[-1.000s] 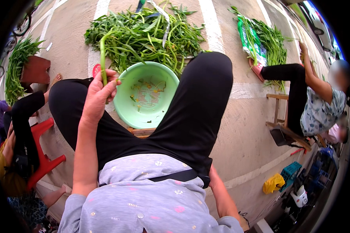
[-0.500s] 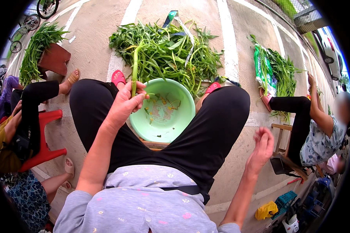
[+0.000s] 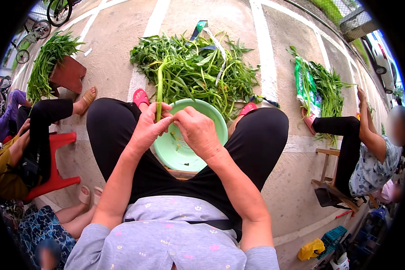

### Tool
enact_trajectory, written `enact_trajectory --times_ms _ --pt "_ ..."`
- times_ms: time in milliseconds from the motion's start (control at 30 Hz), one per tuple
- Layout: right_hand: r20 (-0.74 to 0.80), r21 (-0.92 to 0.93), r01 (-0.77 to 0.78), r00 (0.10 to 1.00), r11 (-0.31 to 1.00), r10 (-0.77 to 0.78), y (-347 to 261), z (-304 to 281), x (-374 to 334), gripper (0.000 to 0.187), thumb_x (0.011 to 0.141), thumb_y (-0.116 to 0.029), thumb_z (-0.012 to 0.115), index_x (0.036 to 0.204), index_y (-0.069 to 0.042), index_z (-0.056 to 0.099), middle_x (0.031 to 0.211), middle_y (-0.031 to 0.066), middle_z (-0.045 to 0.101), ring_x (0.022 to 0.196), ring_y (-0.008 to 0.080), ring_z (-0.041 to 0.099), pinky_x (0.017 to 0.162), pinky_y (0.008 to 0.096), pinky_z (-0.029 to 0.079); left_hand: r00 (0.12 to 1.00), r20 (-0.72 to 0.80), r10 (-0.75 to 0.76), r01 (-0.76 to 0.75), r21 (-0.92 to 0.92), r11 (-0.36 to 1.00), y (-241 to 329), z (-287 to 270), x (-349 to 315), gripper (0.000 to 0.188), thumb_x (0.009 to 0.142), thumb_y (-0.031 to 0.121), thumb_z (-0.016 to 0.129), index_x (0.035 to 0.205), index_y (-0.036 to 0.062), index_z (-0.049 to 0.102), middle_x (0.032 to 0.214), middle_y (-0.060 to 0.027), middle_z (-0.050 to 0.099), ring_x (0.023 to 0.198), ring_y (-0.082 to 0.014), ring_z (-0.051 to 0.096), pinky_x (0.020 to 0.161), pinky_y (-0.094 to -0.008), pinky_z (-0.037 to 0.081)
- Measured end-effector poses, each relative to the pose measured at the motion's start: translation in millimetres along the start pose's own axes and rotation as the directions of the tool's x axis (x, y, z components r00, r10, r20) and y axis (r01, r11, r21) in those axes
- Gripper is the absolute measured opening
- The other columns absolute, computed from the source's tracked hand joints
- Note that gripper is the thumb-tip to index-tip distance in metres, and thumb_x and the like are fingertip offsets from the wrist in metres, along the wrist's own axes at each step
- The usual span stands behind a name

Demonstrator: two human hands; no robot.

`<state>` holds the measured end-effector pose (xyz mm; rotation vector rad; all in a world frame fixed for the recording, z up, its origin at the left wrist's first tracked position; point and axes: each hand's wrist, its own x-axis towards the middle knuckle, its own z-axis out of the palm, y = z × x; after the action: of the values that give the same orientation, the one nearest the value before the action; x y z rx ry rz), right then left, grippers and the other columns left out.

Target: The person picks through a pile of green leafy stalks, stripping the leaves and breaking the stems by hand into a green plastic bowl.

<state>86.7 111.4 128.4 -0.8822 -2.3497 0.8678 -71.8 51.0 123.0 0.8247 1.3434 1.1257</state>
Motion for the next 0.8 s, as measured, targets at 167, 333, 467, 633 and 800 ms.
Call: enact_trajectory --times_ms 167,333,467,633,800 --pt "-0.05 0.03 -0.069 0.996 0.997 0.07 7 -2 -1 0.009 0.078 -0.013 0.062 0.084 -0.007 0.058 0.08 0.0087 0.055 0.069 0.0277 0.058 0.06 0.0365 0.046 1.0 -0.008 0.03 -0.03 -0.019 0.999 -3 4 2 0.025 0.083 0.009 0.06 0.106 0.0044 0.049 0.08 0.0006 0.053 0.059 -0.0042 0.049 0.048 -0.0163 0.038" --pt "-0.016 0.101 -0.062 0.998 0.993 0.063 5 -1 0 0.01 0.078 -0.012 0.062 0.085 -0.008 0.057 0.08 0.0081 0.055 0.068 0.0279 0.058 0.059 0.0365 0.046 1.0 -0.004 0.025 -0.025 -0.007 1.0 -3 3 2 0.025 0.083 0.009 0.06 0.106 0.0046 0.049 0.08 0.0006 0.053 0.06 -0.0041 0.049 0.049 -0.0161 0.038" --pt "-0.009 0.035 -0.044 0.999 0.998 0.044 6 -1 -2 0.01 0.078 -0.009 0.062 0.086 -0.005 0.058 0.079 0.0088 0.055 0.068 0.0266 0.059 0.058 0.0337 0.047 1.0 0.009 0.014 -0.014 0.041 0.999 1 4 1 0.026 0.083 0.008 0.06 0.105 0.0024 0.048 0.081 -0.0017 0.055 0.067 -0.0054 0.051 0.059 -0.0192 0.045" --pt "-0.017 -0.011 -0.033 0.999 0.999 0.033 3 0 -1 0.012 0.077 -0.01 0.062 0.084 -0.004 0.056 0.076 0.0095 0.055 0.065 0.0254 0.058 0.057 0.0333 0.046 0.999 0.026 0.047 -0.049 0.086 0.995 -3 5 2 0.025 0.083 0.007 0.059 0.105 0.0027 0.048 0.081 -0.0015 0.055 0.067 -0.0056 0.05 0.06 -0.0196 0.045" --pt "0.049 0.473 -0.237 0.969 0.849 0.244 11 9 -2 0.008 0.081 -0.01 0.057 0.081 -0.003 0.053 0.07 0.0052 0.056 0.06 0.0133 0.055 0.055 0.0257 0.045 0.998 0.035 0.044 -0.043 -0.042 0.998 1 4 -1 0.024 0.083 0.006 0.058 0.105 0.005 0.049 0.081 -0.0005 0.054 0.064 -0.0049 0.048 0.057 -0.0182 0.041"
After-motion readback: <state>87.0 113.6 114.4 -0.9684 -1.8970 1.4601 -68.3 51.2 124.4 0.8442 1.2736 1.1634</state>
